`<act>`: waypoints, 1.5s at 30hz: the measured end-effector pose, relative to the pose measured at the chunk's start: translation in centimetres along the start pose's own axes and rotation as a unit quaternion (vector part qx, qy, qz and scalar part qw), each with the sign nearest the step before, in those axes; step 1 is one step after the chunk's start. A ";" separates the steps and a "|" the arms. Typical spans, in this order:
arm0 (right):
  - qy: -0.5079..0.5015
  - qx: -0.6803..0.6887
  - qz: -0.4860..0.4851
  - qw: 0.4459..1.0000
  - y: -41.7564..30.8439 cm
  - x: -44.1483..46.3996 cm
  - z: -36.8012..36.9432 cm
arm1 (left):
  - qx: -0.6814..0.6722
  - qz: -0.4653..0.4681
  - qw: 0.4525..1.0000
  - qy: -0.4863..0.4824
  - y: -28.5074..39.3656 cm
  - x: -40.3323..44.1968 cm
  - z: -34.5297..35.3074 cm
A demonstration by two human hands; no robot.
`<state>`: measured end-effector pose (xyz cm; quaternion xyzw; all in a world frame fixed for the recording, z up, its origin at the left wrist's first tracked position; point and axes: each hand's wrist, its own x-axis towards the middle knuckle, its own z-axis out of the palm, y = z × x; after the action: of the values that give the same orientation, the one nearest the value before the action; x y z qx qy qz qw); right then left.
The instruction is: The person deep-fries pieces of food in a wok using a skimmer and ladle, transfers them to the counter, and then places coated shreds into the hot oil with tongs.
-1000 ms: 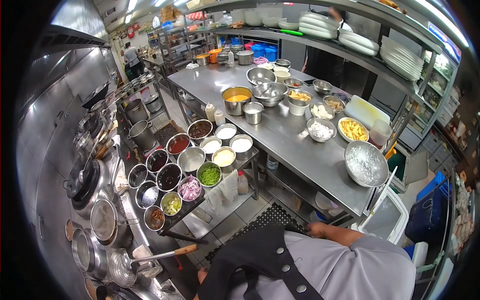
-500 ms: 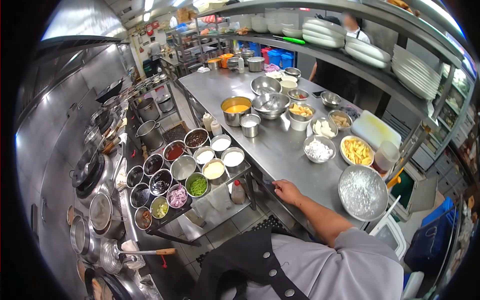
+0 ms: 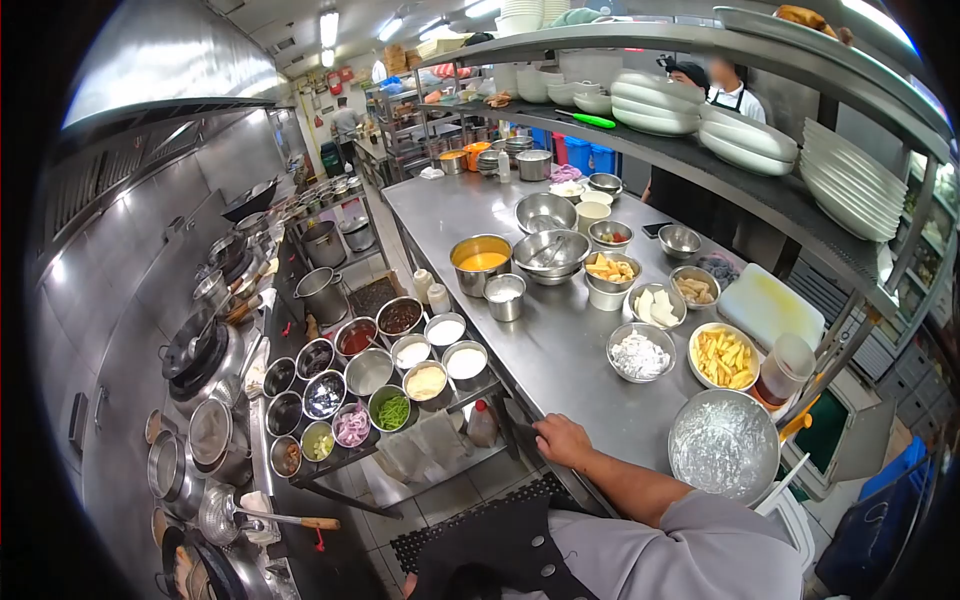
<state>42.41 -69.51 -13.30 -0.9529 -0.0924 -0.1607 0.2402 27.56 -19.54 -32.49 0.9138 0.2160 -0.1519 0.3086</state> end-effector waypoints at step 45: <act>-0.044 0.335 -0.402 0.851 -17.1 3.2 0.5 | -0.721 0.164 0.626 -0.247 32.5 -13.8 -11.6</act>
<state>41.17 -54.14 -5.30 -0.7007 -0.5259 -0.1602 0.4547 33.23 -39.66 -1.79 0.3477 0.0191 -0.1143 0.9304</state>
